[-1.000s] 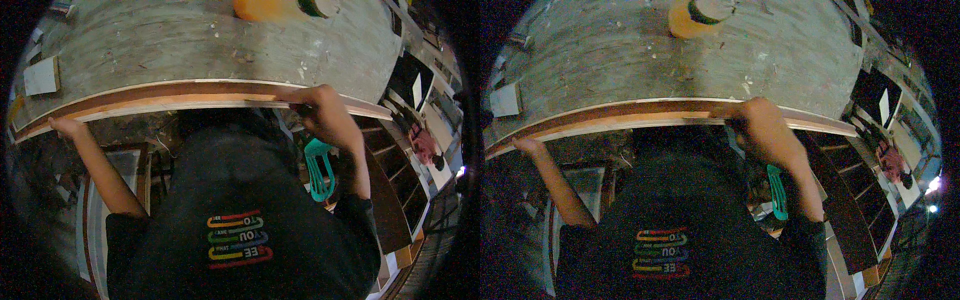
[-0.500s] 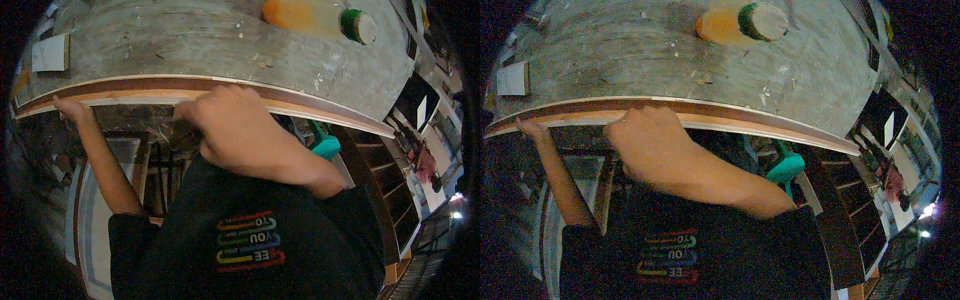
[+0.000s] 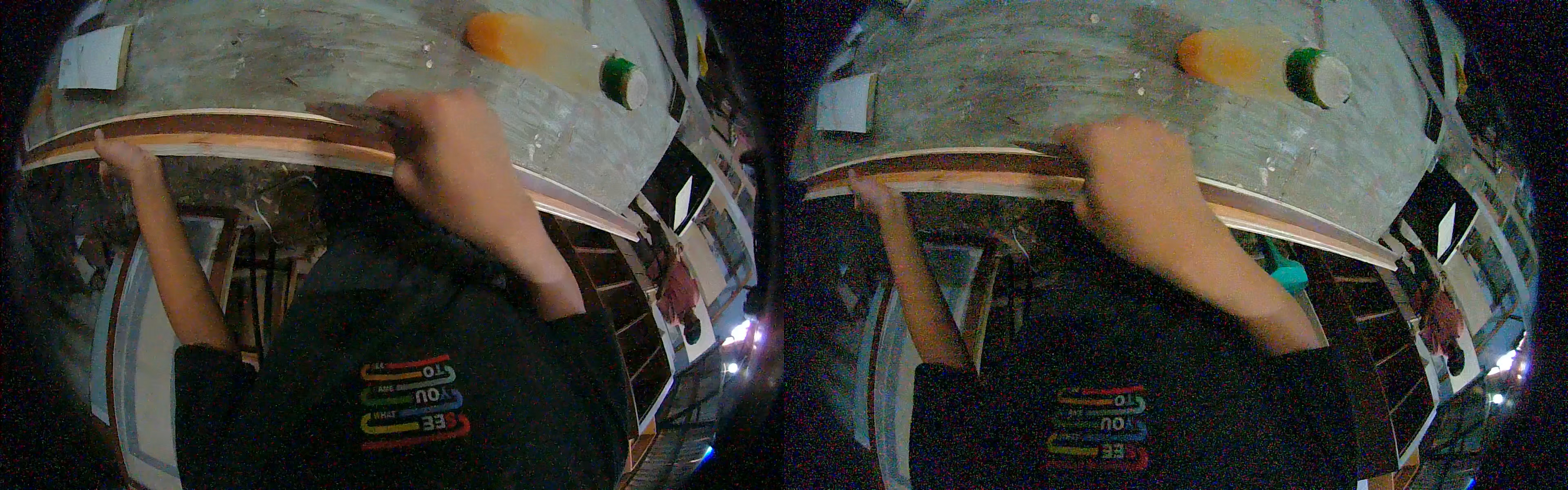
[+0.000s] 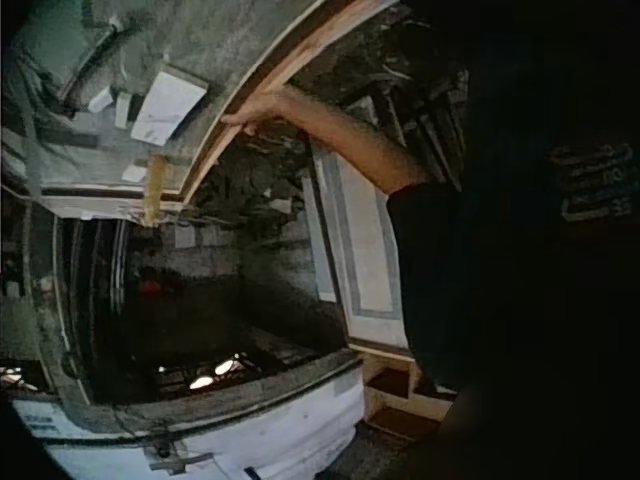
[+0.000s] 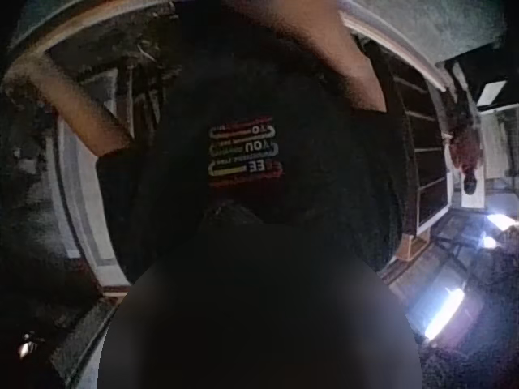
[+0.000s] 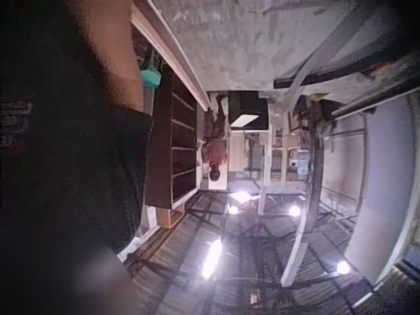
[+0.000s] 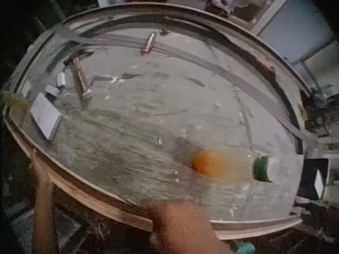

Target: The person pours a yellow liquid from a plastic bottle onto a small white card and uses the card to spread the liquid along the edge of a long, curved wooden strip. The person repeatedly reloads the card and continues spreading the liquid along the wood.

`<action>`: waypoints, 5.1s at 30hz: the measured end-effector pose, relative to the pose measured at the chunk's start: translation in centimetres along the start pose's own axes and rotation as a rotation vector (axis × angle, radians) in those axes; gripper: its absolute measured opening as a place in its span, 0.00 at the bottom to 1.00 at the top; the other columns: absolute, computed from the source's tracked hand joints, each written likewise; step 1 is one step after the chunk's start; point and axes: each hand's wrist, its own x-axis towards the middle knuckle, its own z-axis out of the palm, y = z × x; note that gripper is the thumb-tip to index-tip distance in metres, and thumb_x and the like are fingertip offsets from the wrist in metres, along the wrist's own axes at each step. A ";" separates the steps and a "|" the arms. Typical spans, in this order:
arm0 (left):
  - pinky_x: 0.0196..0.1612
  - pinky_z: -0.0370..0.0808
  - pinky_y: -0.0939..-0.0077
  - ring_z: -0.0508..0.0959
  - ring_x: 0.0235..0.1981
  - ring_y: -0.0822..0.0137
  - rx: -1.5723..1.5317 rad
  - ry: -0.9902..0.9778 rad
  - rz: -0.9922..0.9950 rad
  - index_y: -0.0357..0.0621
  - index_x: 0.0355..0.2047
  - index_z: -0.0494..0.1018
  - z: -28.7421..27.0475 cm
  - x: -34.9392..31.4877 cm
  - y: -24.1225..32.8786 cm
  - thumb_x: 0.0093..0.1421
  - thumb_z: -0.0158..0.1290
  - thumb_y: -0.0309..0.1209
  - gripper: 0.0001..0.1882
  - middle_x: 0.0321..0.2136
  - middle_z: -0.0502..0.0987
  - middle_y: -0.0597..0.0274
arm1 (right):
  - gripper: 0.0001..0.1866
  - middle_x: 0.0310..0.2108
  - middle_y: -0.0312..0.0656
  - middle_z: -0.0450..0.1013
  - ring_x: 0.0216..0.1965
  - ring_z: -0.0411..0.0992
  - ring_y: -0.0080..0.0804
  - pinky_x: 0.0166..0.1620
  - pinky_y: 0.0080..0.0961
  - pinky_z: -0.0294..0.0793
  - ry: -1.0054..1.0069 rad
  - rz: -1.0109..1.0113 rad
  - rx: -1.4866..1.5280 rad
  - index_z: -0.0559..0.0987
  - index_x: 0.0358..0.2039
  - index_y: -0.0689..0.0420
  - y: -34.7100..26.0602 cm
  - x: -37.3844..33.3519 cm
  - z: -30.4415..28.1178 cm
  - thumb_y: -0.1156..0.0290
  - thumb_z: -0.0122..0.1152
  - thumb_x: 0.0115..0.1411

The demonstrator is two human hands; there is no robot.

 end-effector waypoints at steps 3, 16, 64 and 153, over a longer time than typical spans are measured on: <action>0.64 0.67 0.52 0.68 0.61 0.51 0.039 0.096 0.009 0.30 0.64 0.53 0.1 0.3 -0.2 0.63 0.49 0.46 0.38 0.60 0.66 0.42 | 0.20 0.31 0.54 0.79 0.35 0.78 0.55 0.41 0.48 0.78 -0.109 -0.038 -0.085 0.82 0.41 0.58 -2.2 0.5 2.8 0.77 0.63 0.44; 0.66 0.61 0.52 0.67 0.63 0.50 -0.021 -0.060 -0.012 0.33 0.62 0.63 -1.0 1.7 -1.4 0.66 0.42 0.47 0.32 0.63 0.66 0.45 | 0.23 0.33 0.53 0.80 0.40 0.79 0.52 0.44 0.45 0.77 0.043 0.144 0.034 0.84 0.44 0.54 0.9 -3.4 -1.4 0.83 0.61 0.44; 0.65 0.54 0.44 0.60 0.60 0.44 0.202 0.361 0.656 0.33 0.63 0.51 -2.0 11.1 2.2 0.48 0.68 0.58 0.57 0.59 0.57 0.40 | 0.24 0.44 0.42 0.76 0.46 0.75 0.33 0.51 0.30 0.76 0.673 0.089 0.732 0.73 0.53 0.61 -8.4 -7.9 5.6 0.84 0.64 0.55; 0.61 0.67 0.61 0.70 0.56 0.62 -1.271 -0.518 2.144 0.66 0.48 0.80 4.7 -22.2 38.2 0.47 0.74 0.42 0.26 0.54 0.75 0.62 | 0.38 0.56 0.45 0.69 0.57 0.71 0.37 0.60 0.36 0.72 1.739 -0.479 1.147 0.63 0.63 0.58 -25.4 -9.6 12.2 0.76 0.69 0.52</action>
